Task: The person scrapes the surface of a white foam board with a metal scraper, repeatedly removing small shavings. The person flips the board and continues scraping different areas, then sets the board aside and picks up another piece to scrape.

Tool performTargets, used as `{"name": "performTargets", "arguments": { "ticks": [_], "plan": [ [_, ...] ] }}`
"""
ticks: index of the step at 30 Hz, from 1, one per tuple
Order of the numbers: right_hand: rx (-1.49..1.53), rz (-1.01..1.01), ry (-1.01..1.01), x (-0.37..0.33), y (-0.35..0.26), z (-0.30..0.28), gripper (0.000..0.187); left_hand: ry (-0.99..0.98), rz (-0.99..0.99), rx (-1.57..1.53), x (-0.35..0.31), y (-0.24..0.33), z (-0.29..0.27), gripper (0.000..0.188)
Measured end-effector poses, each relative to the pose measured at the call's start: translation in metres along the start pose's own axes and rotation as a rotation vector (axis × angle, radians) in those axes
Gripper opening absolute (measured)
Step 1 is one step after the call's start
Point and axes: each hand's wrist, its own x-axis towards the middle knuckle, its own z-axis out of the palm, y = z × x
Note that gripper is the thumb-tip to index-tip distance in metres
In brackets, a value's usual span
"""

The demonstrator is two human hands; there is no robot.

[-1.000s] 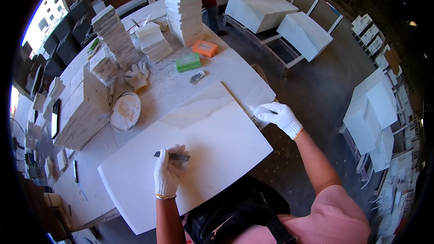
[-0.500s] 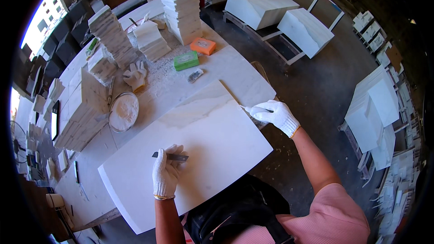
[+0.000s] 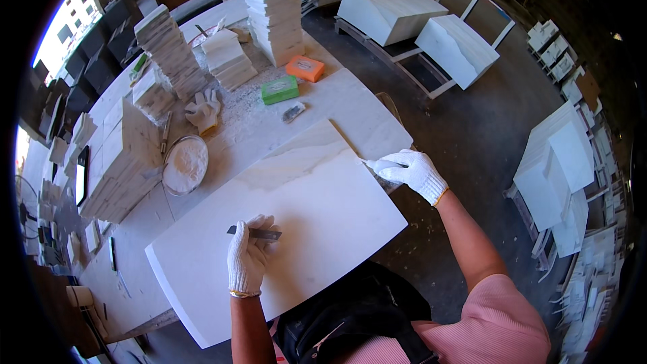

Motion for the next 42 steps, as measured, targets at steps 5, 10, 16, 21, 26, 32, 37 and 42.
{"name": "performTargets", "arguments": {
  "ticks": [5,10,16,21,26,32,37,42],
  "plan": [
    [0.001,-0.007,-0.008,-0.001,-0.004,-0.001,0.026,0.008,-0.004,-0.012,0.0,0.0,0.001,0.044],
    [-0.001,0.0,-0.025,0.0,-0.008,-0.002,0.025,0.014,-0.018,-0.022,-0.002,0.002,0.004,0.044],
    [-0.04,-0.059,0.0,0.0,-0.008,-0.002,0.025,0.007,-0.005,-0.019,-0.001,0.001,0.002,0.044],
    [-0.024,-0.048,-0.009,0.001,-0.013,-0.003,0.023,0.02,-0.019,-0.03,-0.002,0.002,0.004,0.044],
    [-0.009,-0.015,-0.015,0.001,-0.014,-0.002,0.024,0.002,-0.008,-0.025,-0.001,0.001,0.002,0.044],
    [-0.01,0.014,-0.028,0.003,-0.009,-0.002,0.023,0.004,-0.014,-0.025,-0.002,0.002,0.002,0.044],
    [-0.018,0.014,-0.03,0.004,-0.005,-0.002,0.022,0.003,-0.02,-0.039,-0.001,0.001,0.001,0.044],
    [-0.014,0.004,-0.033,0.005,-0.007,-0.003,0.023,-0.004,-0.013,-0.043,-0.001,0.0,0.0,0.044]
  ]
}}
